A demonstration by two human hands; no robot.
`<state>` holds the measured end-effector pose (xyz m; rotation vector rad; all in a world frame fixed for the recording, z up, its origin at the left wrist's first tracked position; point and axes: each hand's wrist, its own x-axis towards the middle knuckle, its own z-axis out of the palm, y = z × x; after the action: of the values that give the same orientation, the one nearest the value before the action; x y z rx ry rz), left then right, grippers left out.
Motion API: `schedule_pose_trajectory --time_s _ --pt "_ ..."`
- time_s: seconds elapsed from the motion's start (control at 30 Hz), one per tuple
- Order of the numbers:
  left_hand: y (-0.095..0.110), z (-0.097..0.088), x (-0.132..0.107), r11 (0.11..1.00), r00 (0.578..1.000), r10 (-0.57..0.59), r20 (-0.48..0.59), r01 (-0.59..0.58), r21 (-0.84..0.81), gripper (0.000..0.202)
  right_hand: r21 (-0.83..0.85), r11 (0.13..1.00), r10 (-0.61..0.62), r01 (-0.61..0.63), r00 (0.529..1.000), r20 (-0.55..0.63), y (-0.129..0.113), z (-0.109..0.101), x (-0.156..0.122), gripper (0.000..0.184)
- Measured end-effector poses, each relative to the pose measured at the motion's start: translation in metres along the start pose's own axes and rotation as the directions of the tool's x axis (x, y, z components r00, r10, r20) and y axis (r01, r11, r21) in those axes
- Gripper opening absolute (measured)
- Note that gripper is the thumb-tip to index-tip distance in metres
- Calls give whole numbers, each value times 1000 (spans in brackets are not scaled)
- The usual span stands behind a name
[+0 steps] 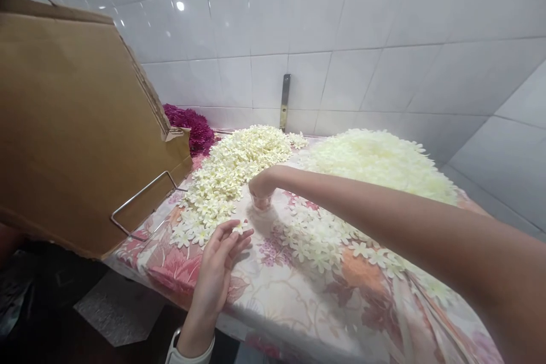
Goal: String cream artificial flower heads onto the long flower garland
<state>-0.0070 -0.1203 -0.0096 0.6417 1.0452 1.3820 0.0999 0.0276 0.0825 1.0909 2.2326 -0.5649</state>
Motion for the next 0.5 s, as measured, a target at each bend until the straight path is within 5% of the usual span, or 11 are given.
schedule_pose_trajectory --time_s 0.13,0.5 --pt "0 0 -1 1000 1000 21 7 -21 -13 25 34 998 60 -62 997 48 -6 -1 0 33" --pt "-2 -3 0 1000 999 22 50 -22 0 20 183 982 72 -47 988 -138 -13 6 -15 34"
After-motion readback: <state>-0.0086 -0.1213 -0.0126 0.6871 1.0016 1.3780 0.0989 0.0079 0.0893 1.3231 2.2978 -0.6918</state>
